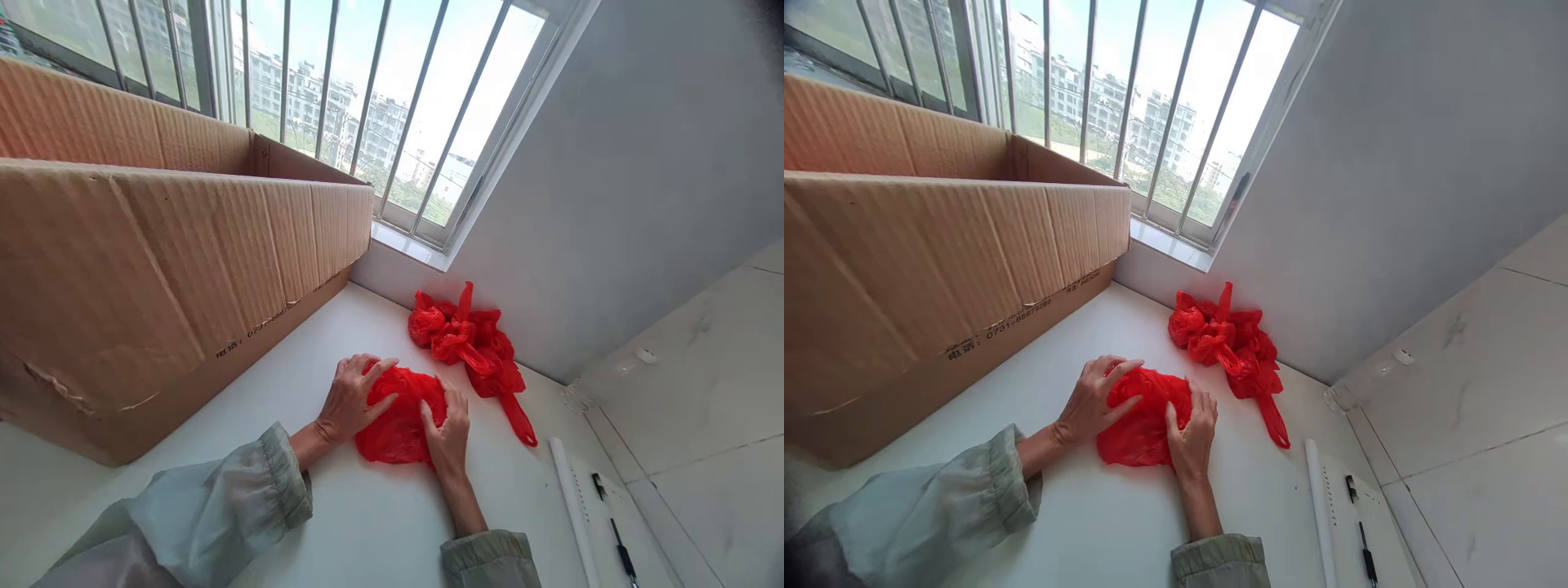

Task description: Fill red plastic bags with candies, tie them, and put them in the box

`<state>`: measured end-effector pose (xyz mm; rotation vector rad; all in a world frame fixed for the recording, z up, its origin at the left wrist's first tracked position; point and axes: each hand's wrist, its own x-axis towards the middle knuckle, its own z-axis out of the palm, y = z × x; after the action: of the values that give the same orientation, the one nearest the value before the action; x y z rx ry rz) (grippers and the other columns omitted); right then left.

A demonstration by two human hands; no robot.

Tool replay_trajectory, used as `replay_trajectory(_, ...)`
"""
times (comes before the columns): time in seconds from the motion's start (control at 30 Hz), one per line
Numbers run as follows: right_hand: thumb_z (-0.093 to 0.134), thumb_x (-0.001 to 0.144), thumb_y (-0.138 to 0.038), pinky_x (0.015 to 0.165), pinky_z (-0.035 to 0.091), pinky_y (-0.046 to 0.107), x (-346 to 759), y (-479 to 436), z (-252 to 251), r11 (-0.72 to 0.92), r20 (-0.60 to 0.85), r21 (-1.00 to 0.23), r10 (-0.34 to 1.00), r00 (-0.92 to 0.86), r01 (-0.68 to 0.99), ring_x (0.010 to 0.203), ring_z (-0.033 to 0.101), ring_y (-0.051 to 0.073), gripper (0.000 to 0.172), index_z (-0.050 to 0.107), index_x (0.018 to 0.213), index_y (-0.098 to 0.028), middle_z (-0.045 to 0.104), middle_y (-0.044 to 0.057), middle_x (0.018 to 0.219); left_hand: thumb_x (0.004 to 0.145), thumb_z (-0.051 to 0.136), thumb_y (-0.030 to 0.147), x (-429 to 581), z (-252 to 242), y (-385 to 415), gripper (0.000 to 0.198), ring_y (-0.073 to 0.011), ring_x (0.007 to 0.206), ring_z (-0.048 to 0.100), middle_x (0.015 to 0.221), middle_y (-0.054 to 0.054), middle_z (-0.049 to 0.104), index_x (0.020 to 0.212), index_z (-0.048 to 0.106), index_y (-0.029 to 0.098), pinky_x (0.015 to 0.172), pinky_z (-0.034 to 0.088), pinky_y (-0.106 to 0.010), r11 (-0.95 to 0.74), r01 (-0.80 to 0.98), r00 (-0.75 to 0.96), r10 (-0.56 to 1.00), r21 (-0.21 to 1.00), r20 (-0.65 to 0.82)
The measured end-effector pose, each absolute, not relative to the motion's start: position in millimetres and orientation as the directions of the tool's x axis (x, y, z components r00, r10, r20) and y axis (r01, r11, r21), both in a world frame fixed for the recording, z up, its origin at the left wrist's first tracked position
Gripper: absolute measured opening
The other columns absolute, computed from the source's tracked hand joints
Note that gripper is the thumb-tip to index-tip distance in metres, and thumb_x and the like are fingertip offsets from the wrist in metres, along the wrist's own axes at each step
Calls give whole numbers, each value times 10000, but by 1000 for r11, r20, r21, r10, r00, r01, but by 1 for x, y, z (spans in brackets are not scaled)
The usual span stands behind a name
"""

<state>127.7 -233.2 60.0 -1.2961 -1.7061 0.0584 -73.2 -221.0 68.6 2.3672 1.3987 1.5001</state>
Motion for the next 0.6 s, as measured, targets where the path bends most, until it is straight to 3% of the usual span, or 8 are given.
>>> replay_trajectory(0.1,527,815,-224,915,395,415,126,-231,59,395,590,-616,804,67,682,967,535,244,180,611,970,-190,635,85,982,783,621,234,-69,70,-206,287,-267,990,536,1025,-79,607,1069,644,231,900,410,-461,-620,659,162,671,427,724)
replay_trajectory(0.2,536,813,-247,782,418,342,127,-231,58,338,562,-672,812,158,658,807,536,208,48,549,809,-202,594,33,823,731,595,139,-66,70,-194,182,-244,936,524,923,-54,609,891,647,211,863,433,-417,-623,647,160,674,439,721)
replay_trajectory(0.37,549,850,-375,645,385,262,130,-229,57,302,478,-781,852,212,547,655,473,150,213,482,733,-210,514,-30,702,750,549,117,-68,69,-190,124,-220,889,532,882,-44,611,841,587,191,836,444,-388,-604,663,166,695,443,700)
replay_trajectory(0.6,564,811,-352,617,342,238,132,-235,61,298,432,-850,865,253,435,629,407,124,208,458,707,-207,465,-56,666,741,537,186,-68,75,-198,77,-239,869,560,859,-45,623,808,574,196,1008,306,-560,-555,671,151,751,491,643)
